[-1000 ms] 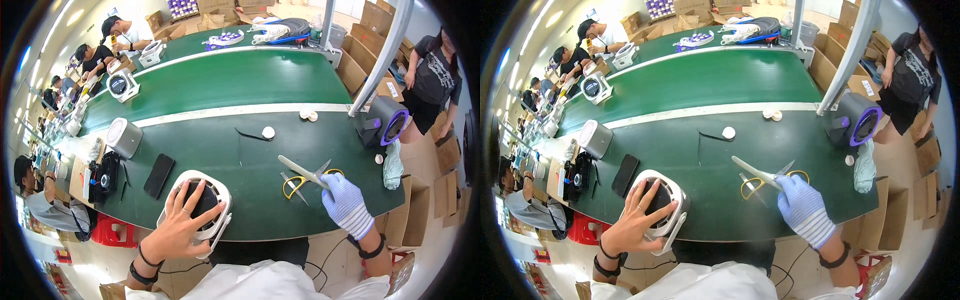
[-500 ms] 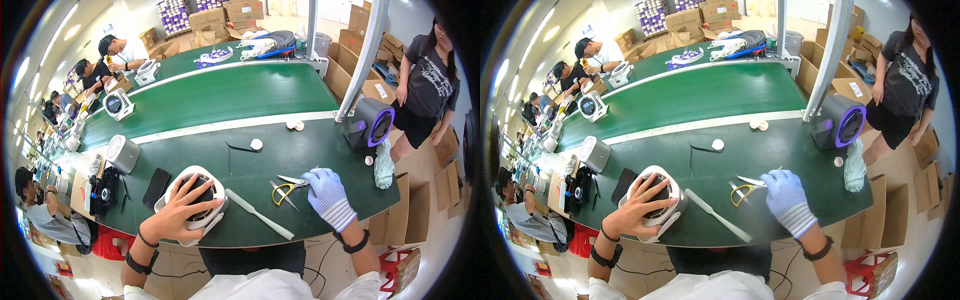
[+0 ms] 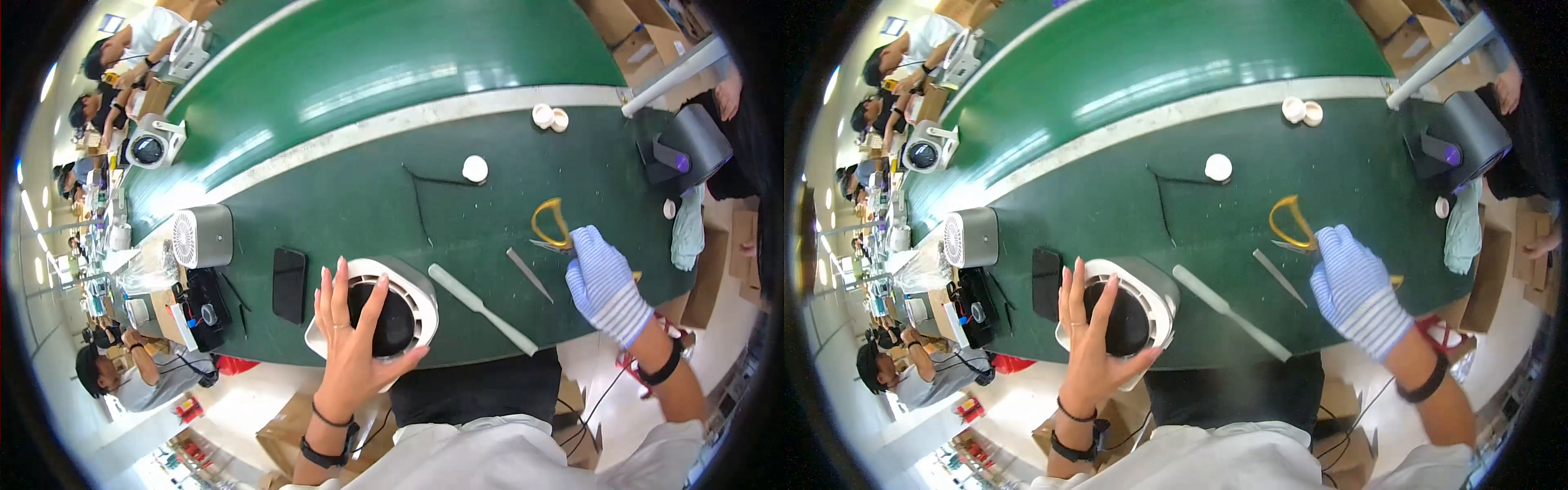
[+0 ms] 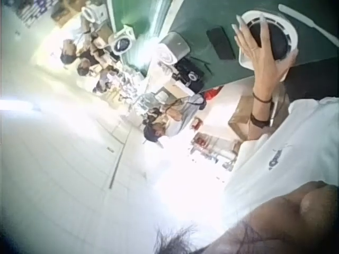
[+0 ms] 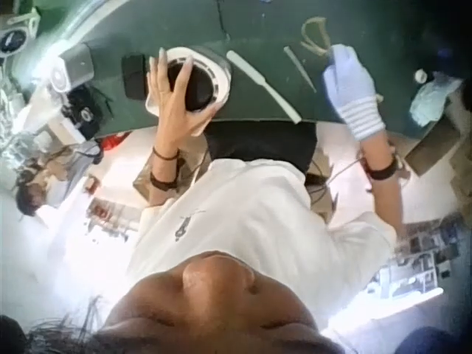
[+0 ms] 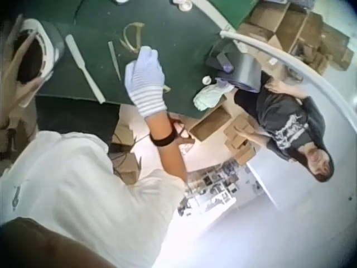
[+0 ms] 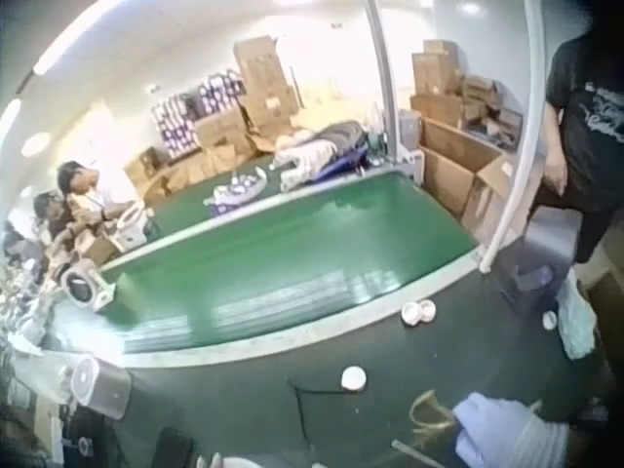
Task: The person is assembling and trimming components of a white circular electronic device on a factory production line.
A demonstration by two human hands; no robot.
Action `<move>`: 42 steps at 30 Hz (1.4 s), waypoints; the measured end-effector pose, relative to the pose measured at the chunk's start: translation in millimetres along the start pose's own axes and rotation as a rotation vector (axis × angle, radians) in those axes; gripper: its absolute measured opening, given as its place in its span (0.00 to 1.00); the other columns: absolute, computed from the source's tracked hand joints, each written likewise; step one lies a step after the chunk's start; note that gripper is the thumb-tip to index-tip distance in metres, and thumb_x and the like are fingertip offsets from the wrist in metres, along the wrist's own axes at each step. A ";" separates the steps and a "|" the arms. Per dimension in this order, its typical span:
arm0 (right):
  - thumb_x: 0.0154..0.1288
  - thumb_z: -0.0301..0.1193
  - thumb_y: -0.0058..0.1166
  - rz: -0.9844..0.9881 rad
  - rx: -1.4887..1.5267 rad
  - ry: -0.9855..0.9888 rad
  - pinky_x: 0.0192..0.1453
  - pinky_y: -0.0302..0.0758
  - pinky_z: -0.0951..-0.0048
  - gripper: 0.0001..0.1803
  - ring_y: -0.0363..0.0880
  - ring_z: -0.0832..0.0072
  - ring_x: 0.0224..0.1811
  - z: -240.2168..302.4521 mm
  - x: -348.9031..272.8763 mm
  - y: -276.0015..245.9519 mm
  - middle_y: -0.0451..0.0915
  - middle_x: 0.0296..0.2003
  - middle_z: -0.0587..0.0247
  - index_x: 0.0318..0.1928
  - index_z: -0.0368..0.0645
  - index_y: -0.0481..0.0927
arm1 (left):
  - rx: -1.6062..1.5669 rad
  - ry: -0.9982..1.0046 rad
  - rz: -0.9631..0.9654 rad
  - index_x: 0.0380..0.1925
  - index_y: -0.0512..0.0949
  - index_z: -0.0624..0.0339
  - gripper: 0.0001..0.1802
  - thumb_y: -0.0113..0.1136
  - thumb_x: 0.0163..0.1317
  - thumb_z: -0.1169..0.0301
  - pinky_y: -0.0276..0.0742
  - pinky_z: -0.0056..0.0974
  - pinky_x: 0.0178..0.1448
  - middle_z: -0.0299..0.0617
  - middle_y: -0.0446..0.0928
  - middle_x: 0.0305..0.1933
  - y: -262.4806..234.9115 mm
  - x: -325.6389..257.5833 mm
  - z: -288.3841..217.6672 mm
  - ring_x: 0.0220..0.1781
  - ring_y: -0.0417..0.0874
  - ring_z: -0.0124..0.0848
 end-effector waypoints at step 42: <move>0.73 0.34 0.48 0.557 0.136 0.474 0.43 0.78 0.49 0.15 0.82 0.41 0.39 157.9 -10.7 56.2 0.81 0.35 0.35 0.40 0.31 0.74 | 0.052 0.012 -0.178 0.69 0.69 0.36 0.51 0.74 0.40 0.42 0.47 0.64 0.72 0.54 0.51 0.78 -3.6 -6.7 1.0 0.75 0.52 0.57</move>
Point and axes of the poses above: each hand's wrist, its own x-axis towards the middle knuckle, its own y-axis out of the palm, z = x × y, the point moved 9 cm from there along x, towards the middle knuckle
